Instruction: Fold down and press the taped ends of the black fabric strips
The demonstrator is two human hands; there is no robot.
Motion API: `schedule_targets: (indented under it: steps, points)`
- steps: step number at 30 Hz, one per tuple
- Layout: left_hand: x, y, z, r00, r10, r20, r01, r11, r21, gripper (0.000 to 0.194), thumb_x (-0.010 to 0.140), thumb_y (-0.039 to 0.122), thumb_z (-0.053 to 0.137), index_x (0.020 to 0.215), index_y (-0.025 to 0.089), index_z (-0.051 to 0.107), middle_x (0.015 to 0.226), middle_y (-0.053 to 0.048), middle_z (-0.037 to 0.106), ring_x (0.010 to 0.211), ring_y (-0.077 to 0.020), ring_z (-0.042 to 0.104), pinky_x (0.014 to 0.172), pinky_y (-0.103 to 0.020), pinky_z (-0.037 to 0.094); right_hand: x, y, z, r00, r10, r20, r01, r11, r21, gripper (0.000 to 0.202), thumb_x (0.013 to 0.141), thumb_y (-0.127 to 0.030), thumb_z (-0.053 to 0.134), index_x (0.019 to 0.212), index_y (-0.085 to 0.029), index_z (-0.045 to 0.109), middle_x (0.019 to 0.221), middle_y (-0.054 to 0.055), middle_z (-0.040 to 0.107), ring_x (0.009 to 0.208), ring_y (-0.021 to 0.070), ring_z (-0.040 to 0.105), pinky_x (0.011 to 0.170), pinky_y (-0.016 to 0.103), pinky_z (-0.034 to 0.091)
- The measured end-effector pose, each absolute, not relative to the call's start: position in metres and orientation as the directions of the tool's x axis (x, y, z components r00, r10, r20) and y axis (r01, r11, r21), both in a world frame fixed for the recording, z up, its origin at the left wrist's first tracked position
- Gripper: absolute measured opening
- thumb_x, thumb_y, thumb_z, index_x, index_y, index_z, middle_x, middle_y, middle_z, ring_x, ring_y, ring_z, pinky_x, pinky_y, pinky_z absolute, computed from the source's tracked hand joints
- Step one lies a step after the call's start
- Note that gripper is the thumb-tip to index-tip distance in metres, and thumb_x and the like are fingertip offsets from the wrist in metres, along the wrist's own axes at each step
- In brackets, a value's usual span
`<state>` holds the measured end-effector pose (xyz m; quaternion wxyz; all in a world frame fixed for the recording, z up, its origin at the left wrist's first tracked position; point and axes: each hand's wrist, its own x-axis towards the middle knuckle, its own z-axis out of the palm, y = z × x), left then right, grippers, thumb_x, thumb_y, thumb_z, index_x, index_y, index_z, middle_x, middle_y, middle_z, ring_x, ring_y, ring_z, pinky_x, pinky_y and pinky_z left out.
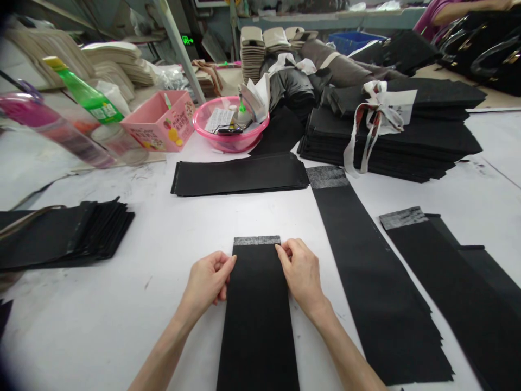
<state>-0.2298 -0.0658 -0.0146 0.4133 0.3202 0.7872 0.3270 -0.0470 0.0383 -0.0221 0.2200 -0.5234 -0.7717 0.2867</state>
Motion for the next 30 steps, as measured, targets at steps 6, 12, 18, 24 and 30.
schedule_targets:
  steps: [6,12,18,24,30]
  points:
    - [-0.2285,-0.0651,-0.0148,-0.467,0.781,-0.414,0.270,0.572,0.774,0.039,0.088,0.051,0.047,0.064,0.020,0.051,0.037,0.006,0.049,0.029,-0.0104,0.050,0.031,-0.016,0.032,-0.0486,0.0387,-0.0209,-0.343,0.939,0.034,0.691,0.276,-0.668,0.026,0.089,-0.035,0.055,0.069,-0.020,0.054,0.070,-0.001,0.059,0.062,0.0134,0.051,0.060,0.026,0.034]
    - [-0.2277,-0.0635,-0.0137,-0.476,0.769,-0.427,0.269,0.590,0.762,0.039,0.088,0.051,0.047,0.064,0.020,0.050,0.036,0.007,0.048,0.028,-0.0111,0.049,0.031,-0.017,0.032,-0.0496,0.0382,-0.0217,-0.335,0.941,0.044,0.696,0.279,-0.662,0.026,0.089,-0.037,0.054,0.069,-0.020,0.054,0.071,0.000,0.060,0.062,0.0141,0.053,0.059,0.027,0.034]
    - [-0.2272,-0.0628,-0.0120,-0.482,0.763,-0.431,0.289,0.603,0.744,0.039,0.087,0.051,0.047,0.063,0.020,0.050,0.035,0.006,0.048,0.028,-0.0108,0.048,0.032,-0.017,0.032,-0.0492,0.0384,-0.0228,-0.313,0.950,0.013,0.706,0.242,-0.666,0.021,0.087,-0.033,0.058,0.071,-0.020,0.054,0.071,-0.001,0.060,0.063,0.0136,0.053,0.060,0.026,0.035]
    - [-0.2274,-0.0633,-0.0128,-0.484,0.756,-0.442,0.274,0.610,0.744,0.039,0.086,0.051,0.048,0.062,0.020,0.050,0.034,0.006,0.048,0.027,-0.0108,0.046,0.032,-0.017,0.031,-0.0490,0.0387,-0.0241,-0.303,0.953,0.012,0.700,0.232,-0.675,0.022,0.090,-0.033,0.054,0.072,-0.021,0.055,0.072,-0.001,0.060,0.064,0.0137,0.053,0.060,0.026,0.035]
    - [-0.2267,-0.0636,-0.0121,-0.492,0.755,-0.433,0.283,0.609,0.741,0.040,0.086,0.052,0.049,0.061,0.020,0.050,0.034,0.006,0.048,0.026,-0.0107,0.044,0.033,-0.018,0.032,-0.0493,0.0376,-0.0248,-0.301,0.953,0.020,0.708,0.237,-0.666,0.023,0.091,-0.034,0.053,0.072,-0.021,0.055,0.073,0.000,0.061,0.064,0.0144,0.053,0.060,0.027,0.034]
